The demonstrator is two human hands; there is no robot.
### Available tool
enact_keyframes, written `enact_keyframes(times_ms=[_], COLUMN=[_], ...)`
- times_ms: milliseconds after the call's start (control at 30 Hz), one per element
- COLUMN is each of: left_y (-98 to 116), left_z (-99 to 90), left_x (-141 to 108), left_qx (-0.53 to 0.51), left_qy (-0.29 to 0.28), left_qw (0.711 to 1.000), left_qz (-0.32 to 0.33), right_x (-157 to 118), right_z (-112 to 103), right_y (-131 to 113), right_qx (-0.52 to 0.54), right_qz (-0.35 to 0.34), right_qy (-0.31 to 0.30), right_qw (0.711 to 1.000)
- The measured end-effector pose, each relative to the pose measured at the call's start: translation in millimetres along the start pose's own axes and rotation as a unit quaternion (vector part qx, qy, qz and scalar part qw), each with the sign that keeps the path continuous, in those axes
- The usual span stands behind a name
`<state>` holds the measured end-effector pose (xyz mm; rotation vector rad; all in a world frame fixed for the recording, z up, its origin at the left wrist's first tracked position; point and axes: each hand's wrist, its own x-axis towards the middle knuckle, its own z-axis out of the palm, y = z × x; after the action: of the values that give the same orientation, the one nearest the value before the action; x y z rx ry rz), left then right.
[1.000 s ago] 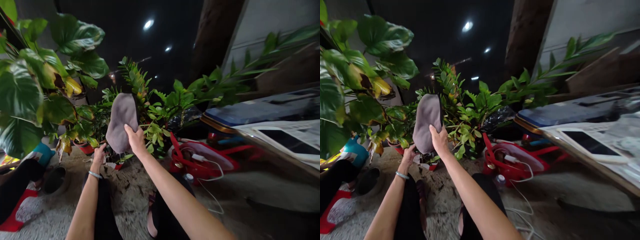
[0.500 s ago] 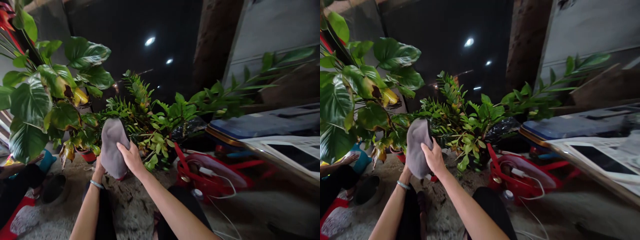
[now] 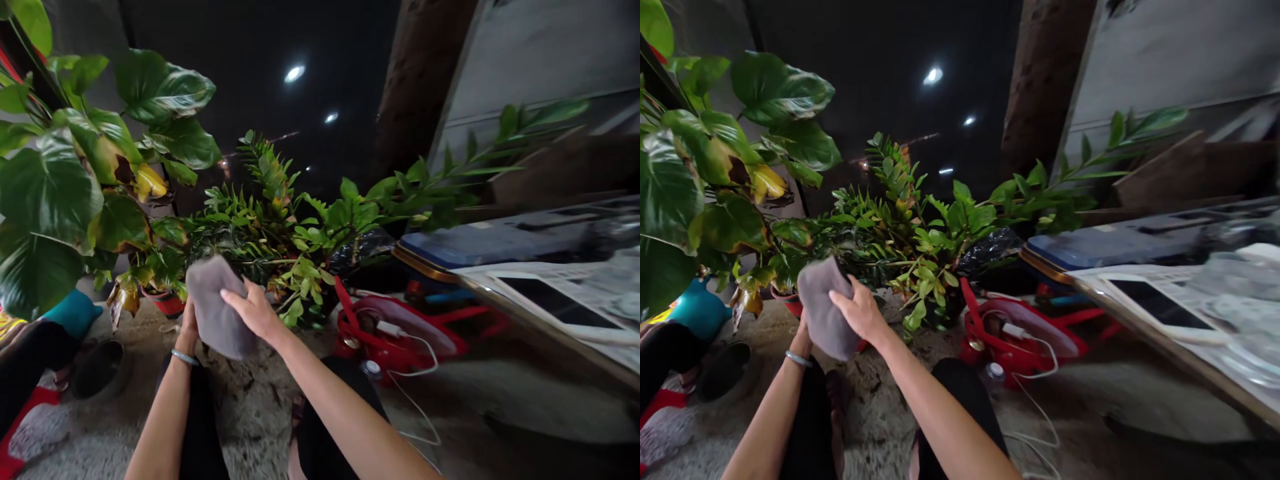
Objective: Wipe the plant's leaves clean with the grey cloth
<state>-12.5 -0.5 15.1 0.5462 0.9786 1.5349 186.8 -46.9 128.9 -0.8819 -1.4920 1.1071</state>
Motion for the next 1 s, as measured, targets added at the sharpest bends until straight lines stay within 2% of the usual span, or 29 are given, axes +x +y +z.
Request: enact_keyframes(times_ms=[67,100,167,233,300,367,400,467,533,600,667,767,833,900,1000], left_y=[-1,-1,-1,-1,-1,0,1,3,6,8,8,5,3,0,-2], left_z=[1.6,2.2,2.5,2.1,2.7,6.0,8.5,14.1,18.3,19.5,17.4,11.7,8.7,6.4,3.4], left_x=[0,-1,-2,-3,-5,-6,-6,-7,-8,-9,-10,-9,-7,-3,2], left_qx=[-0.004,-0.005,0.003,0.018,0.017,-0.003,-0.017,-0.040,-0.058,-0.066,-0.063,-0.063,-0.075,-0.079,-0.068], left_qy=[0.003,0.005,0.012,0.025,0.039,0.045,0.043,0.027,0.012,0.015,0.027,0.038,0.028,0.007,-0.001], left_qw=[1.000,1.000,1.000,1.000,0.999,0.999,0.999,0.998,0.998,0.998,0.998,0.997,0.997,0.996,0.997], left_qz=[-0.001,0.000,0.003,0.003,0.003,-0.008,-0.016,-0.028,-0.009,0.014,0.006,-0.025,-0.022,-0.032,-0.033], right_x=[22,27,18,-8,-36,-49,-47,-26,7,36,46,22,-4,-16,4], right_z=[-2,-2,-2,-3,-6,-8,-8,-3,6,15,22,19,8,-6,-16], right_y=[4,14,41,68,77,64,50,19,-4,-7,8,37,39,20,-23], right_qx=[0.023,0.046,0.098,0.136,0.158,0.166,0.164,0.147,0.119,0.065,0.000,-0.046,-0.044,-0.033,-0.008], right_qz=[0.026,0.066,0.170,0.258,0.292,0.271,0.241,0.153,0.070,0.045,0.081,0.131,0.119,0.091,0.011], right_qy=[0.092,0.129,0.165,0.148,0.098,0.047,0.030,0.024,0.047,0.079,0.083,-0.006,-0.081,-0.112,-0.058], right_qw=[0.995,0.988,0.967,0.945,0.938,0.947,0.956,0.977,0.989,0.994,0.993,0.990,0.989,0.989,0.998])
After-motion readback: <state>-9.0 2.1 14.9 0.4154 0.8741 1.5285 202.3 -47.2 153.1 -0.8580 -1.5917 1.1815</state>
